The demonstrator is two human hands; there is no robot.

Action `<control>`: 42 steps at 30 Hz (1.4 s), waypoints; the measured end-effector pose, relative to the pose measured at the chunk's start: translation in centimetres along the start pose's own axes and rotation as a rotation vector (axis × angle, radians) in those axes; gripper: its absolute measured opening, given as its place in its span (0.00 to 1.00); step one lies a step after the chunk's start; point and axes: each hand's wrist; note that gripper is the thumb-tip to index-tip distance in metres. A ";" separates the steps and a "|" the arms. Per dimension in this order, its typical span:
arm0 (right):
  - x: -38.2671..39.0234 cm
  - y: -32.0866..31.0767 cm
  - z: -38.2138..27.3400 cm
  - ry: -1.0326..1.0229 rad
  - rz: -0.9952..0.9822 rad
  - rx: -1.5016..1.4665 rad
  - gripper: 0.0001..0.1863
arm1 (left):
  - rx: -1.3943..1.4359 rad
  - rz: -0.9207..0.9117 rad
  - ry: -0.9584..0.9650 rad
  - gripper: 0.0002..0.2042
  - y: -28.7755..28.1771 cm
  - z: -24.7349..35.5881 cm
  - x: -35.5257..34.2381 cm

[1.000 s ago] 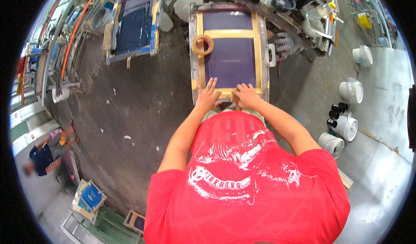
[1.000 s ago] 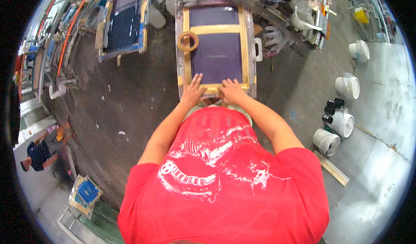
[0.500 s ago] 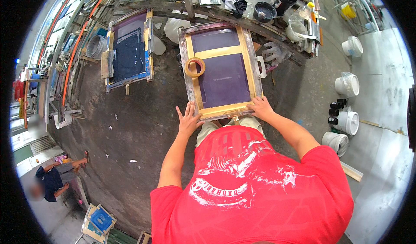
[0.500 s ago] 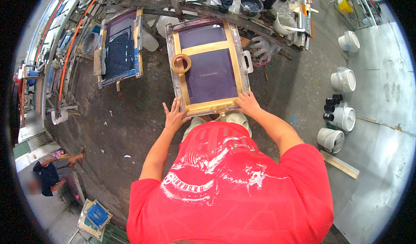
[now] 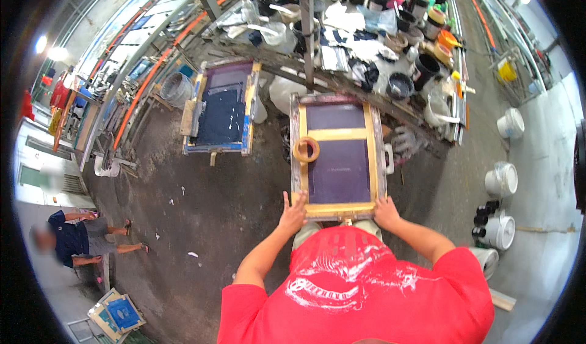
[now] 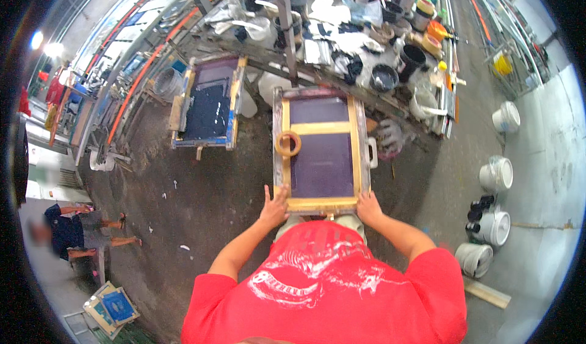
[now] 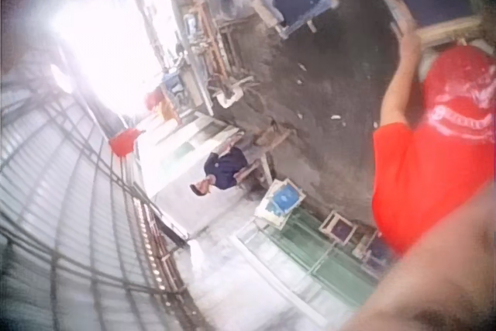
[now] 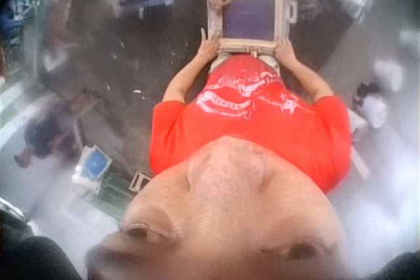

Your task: The person applies masking tape to the edges of a screen printing frame to seal the mesh. They then pick up a container of white paste and use a cloth to wipe the rim of the container.

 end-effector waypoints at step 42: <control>-1.5 -1.7 -1.4 1.104 0.321 -0.850 0.33 | 1.346 -0.176 -1.213 0.36 9.5 -1.7 3.6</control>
Point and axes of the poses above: each hand's wrist, its own x-axis away from the middle knuckle, its own y-axis out of the palm, z = x × y, and after that the axes turned 11 degrees about -y, right-handed
